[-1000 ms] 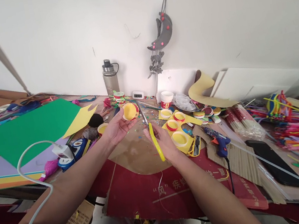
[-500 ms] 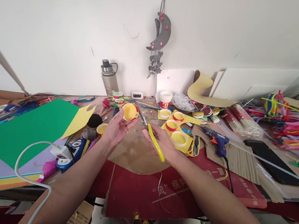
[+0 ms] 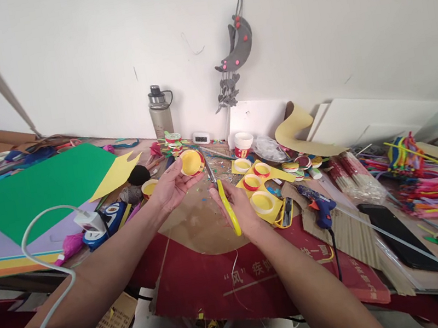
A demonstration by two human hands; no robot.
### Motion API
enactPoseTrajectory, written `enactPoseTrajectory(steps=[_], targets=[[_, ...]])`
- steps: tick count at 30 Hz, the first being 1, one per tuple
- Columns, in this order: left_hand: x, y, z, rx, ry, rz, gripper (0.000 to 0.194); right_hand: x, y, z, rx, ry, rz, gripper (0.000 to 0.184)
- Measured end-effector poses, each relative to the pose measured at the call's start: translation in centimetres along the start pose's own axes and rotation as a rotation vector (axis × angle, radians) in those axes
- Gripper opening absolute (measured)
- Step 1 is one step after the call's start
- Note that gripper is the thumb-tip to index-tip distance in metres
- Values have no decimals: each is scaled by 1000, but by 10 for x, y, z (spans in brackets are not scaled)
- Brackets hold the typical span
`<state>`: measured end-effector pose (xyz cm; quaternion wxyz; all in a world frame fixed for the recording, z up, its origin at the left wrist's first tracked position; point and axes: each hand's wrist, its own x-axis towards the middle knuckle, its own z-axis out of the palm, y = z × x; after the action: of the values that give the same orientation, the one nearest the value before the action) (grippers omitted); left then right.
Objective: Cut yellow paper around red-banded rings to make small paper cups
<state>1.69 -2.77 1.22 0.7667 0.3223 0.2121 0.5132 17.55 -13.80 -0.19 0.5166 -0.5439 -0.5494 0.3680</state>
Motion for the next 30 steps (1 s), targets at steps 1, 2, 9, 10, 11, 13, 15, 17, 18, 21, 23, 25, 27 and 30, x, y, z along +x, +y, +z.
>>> enactPoseTrajectory(steps=[1,2,9,10,11,13,15,17,18,21,23,25,27,30], targets=[[0,0,0,-3,-1,-2,22,0,0,0,-3,5,-3,62],[0,1,1,-8,0,-4,22,-1,0,0,-3,10,-5,61],[0,2,2,29,71,-29,25,2,1,-1,65,50,-7,59],[-1,3,2,33,72,-32,26,3,2,-2,73,43,-20,59],[-1,3,3,34,66,-34,27,4,3,-1,79,34,-32,59],[-2,3,4,31,45,-40,25,6,4,0,99,33,-43,59],[-4,2,6,37,15,-48,22,8,5,0,128,50,-35,59],[-5,-1,6,62,-22,-60,21,9,4,0,155,69,-38,59],[-6,-3,6,80,-44,-68,22,10,4,-1,161,81,-48,58],[-7,-13,5,133,-125,-95,34,12,3,-5,152,145,-105,58],[-8,-19,3,161,-183,-107,45,14,4,-9,156,185,-135,61],[-10,-23,2,191,-226,-113,52,16,7,-11,181,200,-142,64],[-11,-24,2,223,-248,-114,54,18,10,-12,211,203,-138,66],[-10,-23,1,247,-257,-132,49,18,11,-12,213,193,-119,65]])
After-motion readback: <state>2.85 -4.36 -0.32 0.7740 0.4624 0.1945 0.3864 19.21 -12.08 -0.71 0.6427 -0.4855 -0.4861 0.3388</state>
